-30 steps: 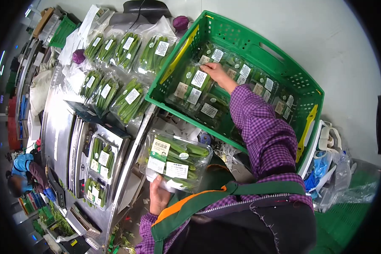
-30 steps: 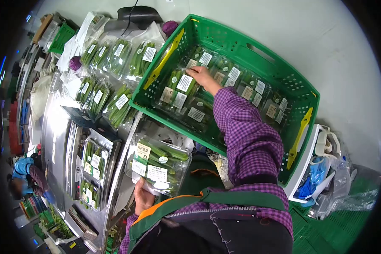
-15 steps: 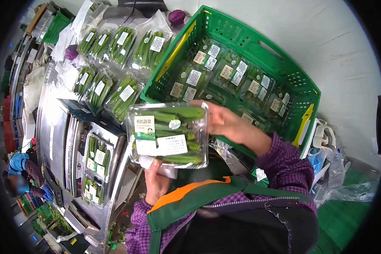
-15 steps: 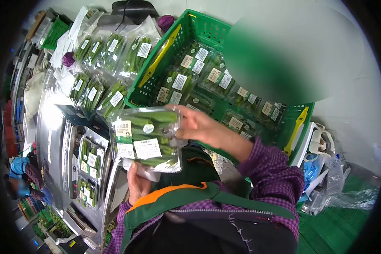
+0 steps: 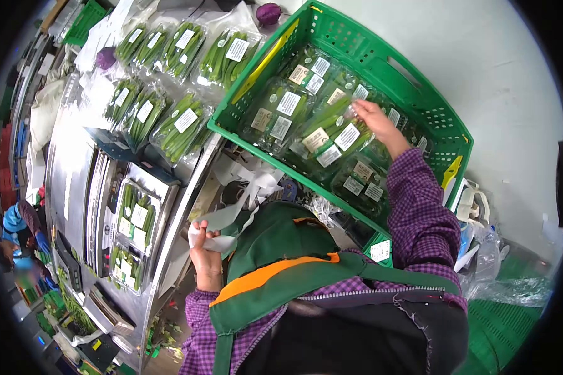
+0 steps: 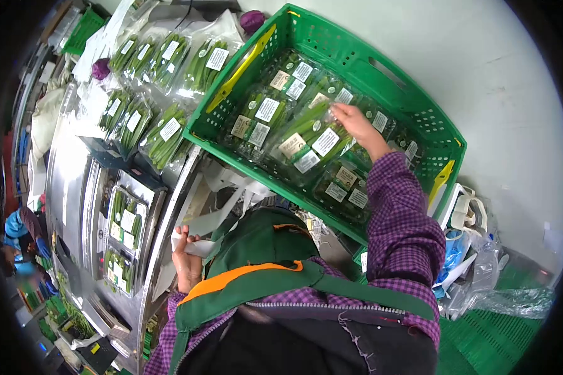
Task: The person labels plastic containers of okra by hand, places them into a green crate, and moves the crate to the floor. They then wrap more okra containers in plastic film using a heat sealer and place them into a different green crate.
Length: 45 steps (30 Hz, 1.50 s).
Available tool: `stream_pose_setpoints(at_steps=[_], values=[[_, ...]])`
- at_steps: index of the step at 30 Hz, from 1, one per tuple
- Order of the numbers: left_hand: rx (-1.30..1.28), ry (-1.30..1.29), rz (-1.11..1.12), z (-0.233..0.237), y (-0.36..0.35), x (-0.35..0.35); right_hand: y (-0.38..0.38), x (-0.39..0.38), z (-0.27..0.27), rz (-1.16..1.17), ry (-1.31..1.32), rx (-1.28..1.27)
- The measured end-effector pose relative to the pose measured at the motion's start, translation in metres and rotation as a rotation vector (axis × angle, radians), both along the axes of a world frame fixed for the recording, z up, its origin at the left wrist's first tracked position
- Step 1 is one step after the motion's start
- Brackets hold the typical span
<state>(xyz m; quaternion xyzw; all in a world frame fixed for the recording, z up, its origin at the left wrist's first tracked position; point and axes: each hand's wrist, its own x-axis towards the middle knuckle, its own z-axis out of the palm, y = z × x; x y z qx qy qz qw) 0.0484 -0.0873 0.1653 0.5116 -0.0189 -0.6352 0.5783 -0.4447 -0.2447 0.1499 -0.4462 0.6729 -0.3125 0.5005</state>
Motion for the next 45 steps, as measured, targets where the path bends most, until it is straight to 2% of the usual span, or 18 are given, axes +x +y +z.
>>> stream_pose_setpoints(at_steps=[7,10,12,13,15,18,19,22,28,31,32,33,34,35,37,42,44,45], values=[[0.179,-0.142,0.397,-0.017,0.039,0.037,-0.024,0.014,-0.072,0.172,-0.005,-0.045],[0.131,-0.104,0.566,-0.026,0.052,0.057,-0.042,0.001,-0.102,0.317,0.444,-0.375],[0.140,-0.141,0.701,-0.023,0.065,0.076,-0.040,0.020,-0.063,0.253,0.918,-0.465],[0.159,-0.169,0.768,-0.023,0.067,0.086,-0.048,0.043,-0.037,0.279,0.908,-0.492],[0.120,-0.265,0.909,-0.027,0.083,0.121,-0.043,0.094,0.020,0.030,0.364,-0.561],[0.080,-0.358,1.098,-0.012,0.096,0.182,-0.016,0.220,0.129,0.155,0.210,-0.428],[0.025,-0.392,1.110,-0.034,0.111,0.213,-0.011,0.253,0.131,0.289,0.133,-0.390],[0.123,-0.388,1.109,0.005,0.094,0.237,0.001,0.362,0.103,0.531,-0.157,-0.130],[0.117,-0.434,1.052,-0.003,0.109,0.268,0.012,0.483,0.023,0.367,-0.442,0.138],[0.115,-0.319,0.808,-0.028,0.147,0.295,0.024,0.492,0.020,0.371,-0.318,0.091],[0.027,-0.538,0.598,-0.019,0.146,0.288,0.028,0.494,0.019,0.362,-0.335,0.091],[-0.005,-0.149,0.597,0.032,0.107,0.270,0.036,0.490,0.010,0.393,-0.393,0.188],[0.040,-0.260,0.590,0.017,0.114,0.284,0.044,0.501,0.017,0.279,-0.506,0.175],[0.122,-0.654,0.477,0.007,0.120,0.288,0.047,0.506,0.010,0.226,-0.575,0.138],[0.017,-0.400,0.677,-0.019,0.129,0.319,0.043,0.493,0.038,0.215,-0.518,0.063],[-0.005,-0.320,0.485,0.000,0.129,0.291,0.028,0.334,0.133,0.004,-0.514,-0.573],[-0.032,-0.330,0.416,0.009,0.134,0.263,0.025,0.252,0.138,-0.074,-0.657,-0.602],[-0.075,-0.316,0.344,0.012,0.136,0.250,0.021,0.208,0.135,-0.161,-0.394,-0.640]])
